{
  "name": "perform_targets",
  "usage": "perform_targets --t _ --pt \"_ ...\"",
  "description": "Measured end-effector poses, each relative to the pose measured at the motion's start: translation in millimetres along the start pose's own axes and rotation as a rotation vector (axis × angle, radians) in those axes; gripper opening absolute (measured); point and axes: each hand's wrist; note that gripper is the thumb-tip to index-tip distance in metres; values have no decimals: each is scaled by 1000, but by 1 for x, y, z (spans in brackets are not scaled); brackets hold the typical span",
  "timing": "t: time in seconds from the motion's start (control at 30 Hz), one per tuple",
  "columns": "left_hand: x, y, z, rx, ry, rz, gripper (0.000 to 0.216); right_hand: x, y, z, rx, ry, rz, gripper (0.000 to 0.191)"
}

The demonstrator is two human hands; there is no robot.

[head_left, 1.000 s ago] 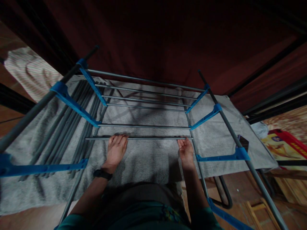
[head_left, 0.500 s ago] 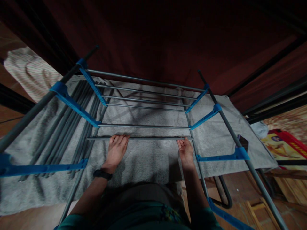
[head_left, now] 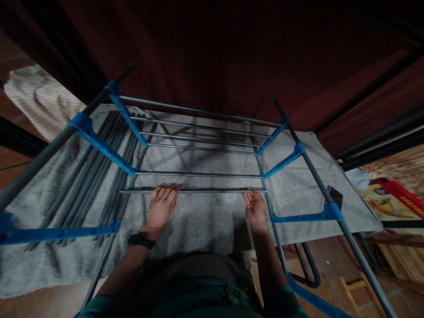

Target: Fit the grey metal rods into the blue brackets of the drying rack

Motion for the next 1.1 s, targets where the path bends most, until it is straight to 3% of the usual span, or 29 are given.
perform_targets --t 0.6,1.1 --pt "-2 1 -1 -87 -30 41 29 2 1 1 8 -13 -10 14" --pt "2 -1 0 -70 20 70 31 -4 -3 -4 15 5 40 15"
Point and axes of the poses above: each hand's wrist, its own y-axis away from the middle knuckle, its own x-axis out of the palm, z = x × y, and after that the axes turned 10 degrees about z, right-handed
